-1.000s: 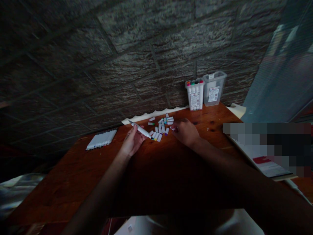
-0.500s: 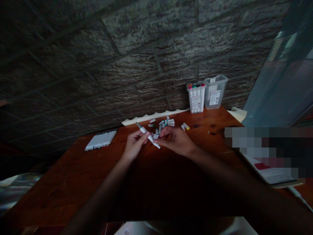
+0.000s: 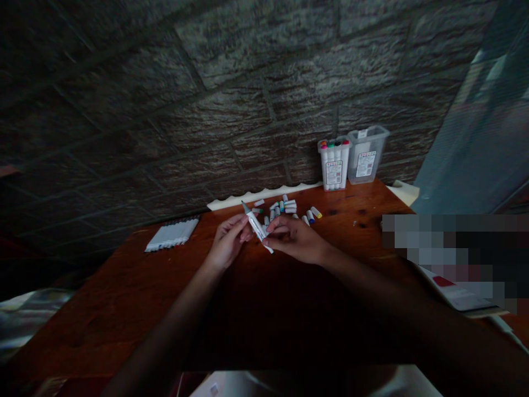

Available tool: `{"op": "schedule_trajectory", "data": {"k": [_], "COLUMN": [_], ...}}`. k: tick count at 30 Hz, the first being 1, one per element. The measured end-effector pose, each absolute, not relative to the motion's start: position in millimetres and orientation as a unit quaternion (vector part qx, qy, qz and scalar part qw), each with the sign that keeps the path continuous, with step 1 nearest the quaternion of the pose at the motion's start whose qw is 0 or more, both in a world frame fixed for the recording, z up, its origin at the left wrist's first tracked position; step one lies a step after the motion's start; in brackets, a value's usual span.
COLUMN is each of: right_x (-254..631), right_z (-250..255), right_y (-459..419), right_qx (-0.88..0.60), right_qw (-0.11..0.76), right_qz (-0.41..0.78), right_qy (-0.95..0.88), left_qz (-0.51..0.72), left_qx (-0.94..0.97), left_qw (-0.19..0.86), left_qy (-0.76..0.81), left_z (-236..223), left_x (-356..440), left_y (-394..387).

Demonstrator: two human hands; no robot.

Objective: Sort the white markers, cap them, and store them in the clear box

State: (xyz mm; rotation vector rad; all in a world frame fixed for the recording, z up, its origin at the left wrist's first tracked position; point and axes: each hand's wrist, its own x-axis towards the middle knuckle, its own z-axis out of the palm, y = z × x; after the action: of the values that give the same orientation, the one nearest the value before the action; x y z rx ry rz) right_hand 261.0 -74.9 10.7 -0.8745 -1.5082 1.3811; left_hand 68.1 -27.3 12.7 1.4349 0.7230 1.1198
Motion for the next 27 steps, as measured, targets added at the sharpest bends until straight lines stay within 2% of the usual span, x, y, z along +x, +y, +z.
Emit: {"op": "schedule_trajectory", "data": {"k": [15,27], "right_x": [261.0,261.0], "right_z": [6.7,14.4], "right_y": [-73.9,-77.0], "right_qx": [-0.354,-0.349], "right_qw": [0.439,0.411], "right_qz": [0.541,0.597], "right_qy": [-0.624,-0.593], "left_qz": [0.472,0.472], "left_qx": [0.603,0.615], "left_qw": [0.567,0.55], "left_qy": [0.304,0.31], "left_z": [11.8,10.1], "left_x": [68.0,66.4], "left_y": [-29.2,-26.5]}}
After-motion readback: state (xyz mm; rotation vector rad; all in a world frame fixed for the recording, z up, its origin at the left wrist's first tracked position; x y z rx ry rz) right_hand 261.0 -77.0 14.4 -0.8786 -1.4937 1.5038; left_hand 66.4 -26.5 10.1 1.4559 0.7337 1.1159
